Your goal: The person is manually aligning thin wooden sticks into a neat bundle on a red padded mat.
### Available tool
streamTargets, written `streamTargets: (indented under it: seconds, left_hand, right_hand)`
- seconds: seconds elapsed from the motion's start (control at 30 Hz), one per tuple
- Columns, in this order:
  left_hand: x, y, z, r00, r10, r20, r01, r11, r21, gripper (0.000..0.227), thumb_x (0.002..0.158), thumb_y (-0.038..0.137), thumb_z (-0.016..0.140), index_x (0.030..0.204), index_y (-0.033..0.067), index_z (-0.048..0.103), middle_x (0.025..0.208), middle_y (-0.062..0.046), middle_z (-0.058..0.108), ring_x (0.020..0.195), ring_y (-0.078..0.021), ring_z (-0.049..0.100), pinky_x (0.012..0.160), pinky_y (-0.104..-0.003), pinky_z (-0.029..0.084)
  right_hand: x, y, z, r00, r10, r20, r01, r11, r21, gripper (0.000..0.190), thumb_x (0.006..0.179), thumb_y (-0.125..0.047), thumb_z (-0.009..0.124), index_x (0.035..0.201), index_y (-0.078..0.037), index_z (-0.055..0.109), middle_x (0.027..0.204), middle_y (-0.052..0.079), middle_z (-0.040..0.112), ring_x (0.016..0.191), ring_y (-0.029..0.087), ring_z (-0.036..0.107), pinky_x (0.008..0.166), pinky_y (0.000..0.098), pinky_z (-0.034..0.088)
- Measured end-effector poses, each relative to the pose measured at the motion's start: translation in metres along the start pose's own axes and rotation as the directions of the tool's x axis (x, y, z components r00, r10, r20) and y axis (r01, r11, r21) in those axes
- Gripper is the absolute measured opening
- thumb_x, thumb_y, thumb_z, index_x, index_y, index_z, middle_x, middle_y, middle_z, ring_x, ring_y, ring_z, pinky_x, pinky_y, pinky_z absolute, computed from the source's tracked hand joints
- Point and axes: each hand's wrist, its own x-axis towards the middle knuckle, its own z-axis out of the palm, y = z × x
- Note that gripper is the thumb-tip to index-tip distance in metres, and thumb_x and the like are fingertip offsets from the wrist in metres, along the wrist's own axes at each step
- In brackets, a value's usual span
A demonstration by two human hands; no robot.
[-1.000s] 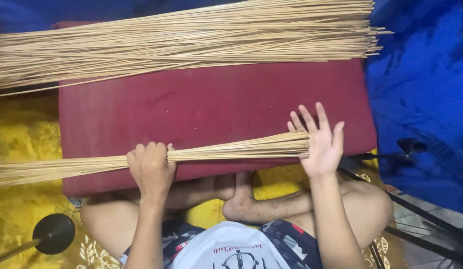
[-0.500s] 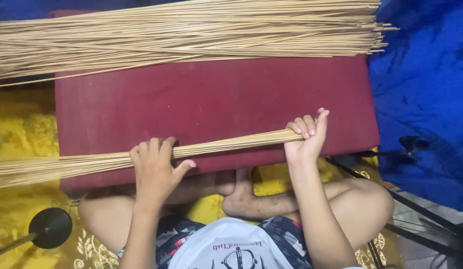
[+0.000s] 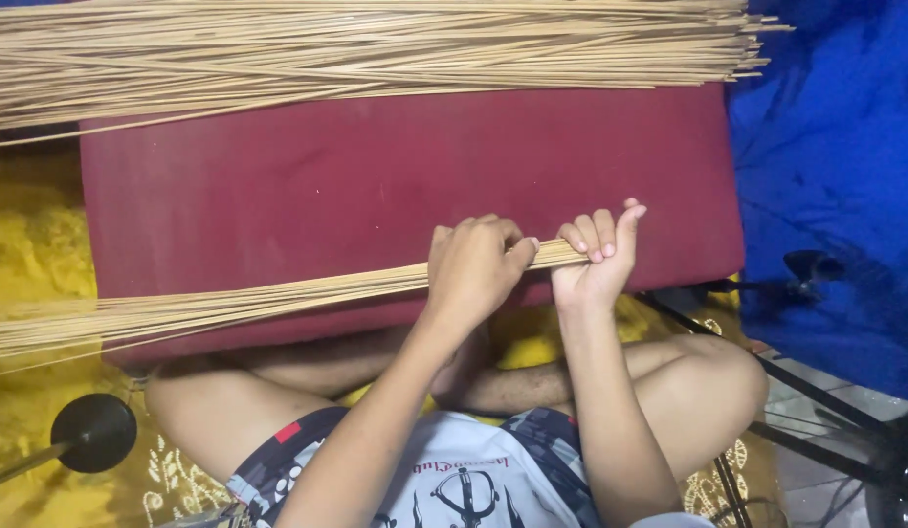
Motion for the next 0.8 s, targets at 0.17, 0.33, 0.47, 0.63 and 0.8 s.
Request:
streamTargets:
  seconds: [0.17,0.33,0.47,0.63,0.8]
  left_hand:
    - [0.001,-0.001,-0.003,1.0,-0.022,-0.022,0.02,0.997,-0.075,0.017,0.093,0.034,0.066,0.081,0.0251,0.074,0.081,0.004,0.071,0.094,-0.0263,0.071,0.087,-0.044,0.046]
    - [-0.007,-0.001,-0.016,0.998,-0.043,-0.052,0.036,0.992,-0.123,0.015,0.092,0.033,0.067,0.08,0.026,0.075,0.082,0.003,0.072,0.094,-0.0298,0.073,0.086,-0.048,0.052]
    - [-0.018,-0.004,-0.032,0.996,-0.08,-0.035,0.064,0.941,-0.333,0.013,0.091,0.023,0.068,0.085,0.0189,0.078,0.086,-0.005,0.075,0.098,-0.0321,0.074,0.087,-0.045,0.055]
    - [-0.038,-0.018,-0.063,0.991,-0.125,-0.054,0.083,0.87,-0.486,0.015,0.091,0.018,0.065,0.089,0.0139,0.079,0.081,-0.009,0.077,0.091,-0.0237,0.075,0.087,-0.041,0.056]
    - [-0.066,-0.034,-0.092,0.992,-0.023,-0.121,-0.042,0.858,-0.511,0.011,0.09,0.014,0.069,0.085,0.0136,0.079,0.083,-0.007,0.076,0.085,-0.0169,0.068,0.082,-0.034,0.055]
  right_hand:
    - [-0.008,-0.004,0.011,1.0,-0.006,0.013,0.007,1.0,-0.006,0.025,0.109,-0.043,0.05,0.115,-0.027,0.069,0.057,-0.015,0.026,0.047,-0.002,0.03,0.057,0.0138,0.037]
    - [-0.017,-0.006,0.032,0.999,-0.021,0.04,0.022,0.999,-0.032,0.025,0.109,-0.043,0.05,0.115,-0.027,0.068,0.057,-0.015,0.026,0.047,-0.002,0.03,0.058,0.0138,0.037]
    - [-0.022,-0.009,0.041,0.996,-0.021,0.091,0.024,0.999,-0.033,0.026,0.11,-0.043,0.047,0.116,-0.027,0.067,0.058,-0.015,0.024,0.049,-0.002,0.029,0.059,0.0132,0.038]
    - [-0.022,-0.014,0.045,0.993,-0.022,0.112,0.03,0.997,-0.071,0.025,0.11,-0.044,0.048,0.114,-0.028,0.067,0.058,-0.015,0.025,0.049,-0.002,0.029,0.06,0.0129,0.038]
    - [-0.01,-0.017,0.029,0.998,-0.004,0.07,0.009,0.997,-0.074,0.023,0.11,-0.044,0.05,0.114,-0.03,0.067,0.061,-0.015,0.026,0.051,-0.003,0.03,0.063,0.013,0.039]
